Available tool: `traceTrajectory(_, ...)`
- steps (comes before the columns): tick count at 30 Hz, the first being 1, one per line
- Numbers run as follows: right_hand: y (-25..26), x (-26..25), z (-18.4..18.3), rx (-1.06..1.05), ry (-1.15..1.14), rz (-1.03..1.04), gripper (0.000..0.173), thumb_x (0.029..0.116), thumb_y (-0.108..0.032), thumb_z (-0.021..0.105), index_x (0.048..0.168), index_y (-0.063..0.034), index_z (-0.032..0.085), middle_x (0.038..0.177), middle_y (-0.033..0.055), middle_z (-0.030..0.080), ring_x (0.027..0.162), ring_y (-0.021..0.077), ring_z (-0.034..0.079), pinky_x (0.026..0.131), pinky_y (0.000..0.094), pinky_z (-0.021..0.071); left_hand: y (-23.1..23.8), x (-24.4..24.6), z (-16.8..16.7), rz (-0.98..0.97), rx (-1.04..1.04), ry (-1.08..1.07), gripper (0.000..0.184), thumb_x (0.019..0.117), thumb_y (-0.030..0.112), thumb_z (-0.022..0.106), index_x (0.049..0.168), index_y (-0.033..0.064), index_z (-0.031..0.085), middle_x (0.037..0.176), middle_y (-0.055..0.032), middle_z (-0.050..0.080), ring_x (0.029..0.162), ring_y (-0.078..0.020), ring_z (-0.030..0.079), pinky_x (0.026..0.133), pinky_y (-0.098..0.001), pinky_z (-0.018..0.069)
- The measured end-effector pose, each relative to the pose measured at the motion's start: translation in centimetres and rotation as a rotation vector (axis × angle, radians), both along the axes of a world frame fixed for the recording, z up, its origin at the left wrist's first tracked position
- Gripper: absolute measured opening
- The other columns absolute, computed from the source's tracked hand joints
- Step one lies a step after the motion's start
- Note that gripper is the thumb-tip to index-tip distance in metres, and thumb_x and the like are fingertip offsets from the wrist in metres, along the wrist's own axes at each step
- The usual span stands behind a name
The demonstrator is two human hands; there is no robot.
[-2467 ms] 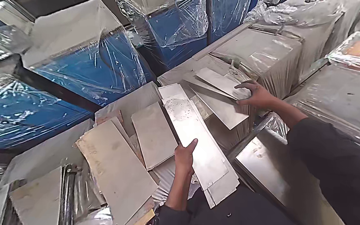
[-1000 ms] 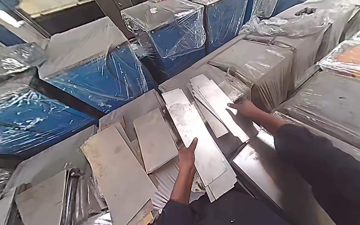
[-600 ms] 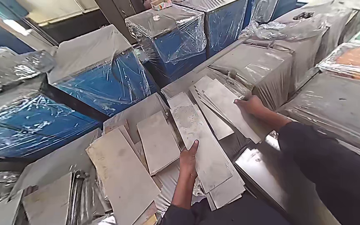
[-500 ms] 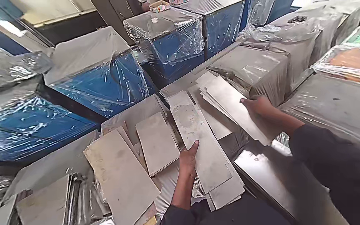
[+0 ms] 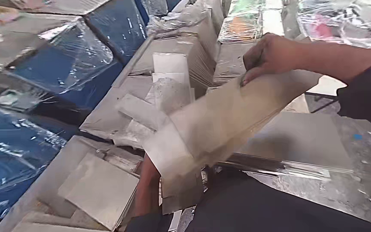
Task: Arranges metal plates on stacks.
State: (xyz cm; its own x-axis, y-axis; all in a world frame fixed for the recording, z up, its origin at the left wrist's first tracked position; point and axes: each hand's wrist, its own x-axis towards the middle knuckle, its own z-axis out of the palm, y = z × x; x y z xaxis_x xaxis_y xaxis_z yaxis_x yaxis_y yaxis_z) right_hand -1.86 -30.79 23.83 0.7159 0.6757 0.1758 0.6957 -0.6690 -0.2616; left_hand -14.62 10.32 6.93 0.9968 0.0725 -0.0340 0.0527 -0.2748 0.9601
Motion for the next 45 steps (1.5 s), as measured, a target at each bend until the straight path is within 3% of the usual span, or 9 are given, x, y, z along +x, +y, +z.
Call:
traceTrajectory(3, -0.3, -2.6, -1.3, -0.098, 0.135, 0.036, 0.053, 0.0831, -0.057, 0.076, 0.064, -0.0111, 0.058, 0.055, -0.0032, 0.049, 0.05, 0.0095, 0.048, 0.049, 0.035, 0.037, -4.2, 2.4, 1.2, -0.26, 0.024, 0.016, 0.018, 0.1005, 0.013, 0.055, 0.087, 0.01, 0.067, 0.07, 0.0176, 0.065, 0.066, 0.0131, 0.06, 0.065, -0.0103, 0.0519)
traceTrajectory(13, 2.4, -2.1, -8.5, -0.351, 0.226, 0.342, 0.054, 0.087, -0.063, 0.071, 0.074, -0.0099, 0.065, 0.062, 0.004, 0.056, 0.063, 0.0241, 0.06, 0.059, 0.0502, 0.0454, -14.0, 4.1, 0.6, -0.702, 0.085, 0.339, 0.035, 0.1079, 0.032, 0.048, 0.085, 0.0147, 0.069, 0.069, 0.0101, 0.065, 0.062, 0.0016, 0.062, 0.059, -0.0208, 0.0537)
traceTrajectory(18, 1.7, -1.9, -13.2, -0.165, 0.209, 0.353, 0.056, 0.0808, -0.063, 0.077, 0.081, -0.009, 0.064, 0.06, 0.0027, 0.055, 0.057, 0.0222, 0.059, 0.055, 0.0482, 0.0455, -16.0, 0.8, -1.3, -0.653, 0.033, 0.37, 0.049, 0.1115, 0.024, 0.033, 0.076, 0.0188, 0.065, 0.064, 0.0146, 0.062, 0.06, 0.0056, 0.059, 0.058, -0.0165, 0.0513)
traceTrajectory(23, 0.3, -1.9, -16.6, 0.042, 0.2, 0.301, 0.058, 0.074, -0.063, 0.083, 0.086, -0.0101, 0.064, 0.062, 0.0008, 0.058, 0.059, 0.0181, 0.06, 0.056, 0.0431, 0.0468, -17.1, -0.5, -1.9, -0.447, -0.135, 0.508, 0.065, 0.1124, 0.045, 0.016, 0.099, 0.013, 0.071, 0.084, 0.0041, 0.074, 0.081, -0.0027, 0.071, 0.075, -0.0252, 0.0602)
traceTrajectory(27, -0.6, -2.5, -19.4, 0.244, -0.008, 0.287, 0.05, 0.0755, -0.057, 0.082, 0.091, -0.0103, 0.069, 0.087, 0.0068, 0.066, 0.087, 0.0247, 0.065, 0.076, 0.045, 0.0536, -16.2, 0.7, -3.0, -0.662, -0.231, 0.593, 0.04, 0.0876, 0.044, 0.077, 0.109, 0.011, 0.072, 0.093, 0.0025, 0.076, 0.084, -0.0068, 0.073, 0.078, -0.027, 0.0623)
traceTrajectory(32, -3.4, -8.2, -16.8, 0.276, 0.025, -0.111, 0.03, 0.0885, -0.04, 0.075, 0.102, -0.0126, 0.073, 0.097, 0.0081, 0.068, 0.093, 0.0251, 0.067, 0.081, 0.0479, 0.0558, -15.9, 1.2, -2.9, -0.701, -0.24, 0.66, 0.025, 0.0886, 0.005, 0.072, 0.112, 0.0013, 0.066, 0.092, -0.0029, 0.075, 0.082, -0.0101, 0.073, 0.078, -0.0296, 0.0624)
traceTrajectory(35, -7.0, -14.2, -15.4, 0.501, 0.47, -0.545, 0.046, 0.0899, -0.053, 0.071, 0.114, -0.0145, 0.068, 0.099, -0.0042, 0.071, 0.089, 0.0086, 0.071, 0.078, 0.032, 0.0623, -15.6, 1.5, -1.9, -0.767, -0.21, 0.521, 0.02, 0.0909, 0.007, 0.072, 0.108, 0.0001, 0.068, 0.09, -0.0026, 0.075, 0.081, -0.0083, 0.072, 0.078, -0.0283, 0.0617)
traceTrajectory(40, -2.4, -20.4, -15.3, 1.226, 1.137, -0.824, 0.046, 0.1074, -0.035, 0.055, 0.143, -0.0067, 0.05, 0.119, 0.0094, 0.072, 0.106, 0.019, 0.073, 0.092, 0.0356, 0.062, -14.8, 1.3, 1.8, -0.747, -0.11, 0.243, 0.016, 0.0896, 0.008, 0.071, 0.105, 0.0033, 0.07, 0.088, 0.0005, 0.075, 0.08, -0.0081, 0.073, 0.075, -0.0283, 0.0635)
traceTrajectory(45, 4.3, -16.5, -12.6, 1.72, 0.779, -0.712, 0.034, 0.1013, -0.031, 0.067, 0.124, -0.005, 0.063, 0.1, 0.0091, 0.074, 0.088, 0.0161, 0.073, 0.081, 0.0344, 0.0624, -17.1, 2.9, 5.6, -0.739, -0.125, -0.105, 0.016, 0.088, 0.012, 0.072, 0.103, 0.0081, 0.069, 0.085, 0.0061, 0.076, 0.076, -0.0055, 0.074, 0.07, -0.0239, 0.0639)
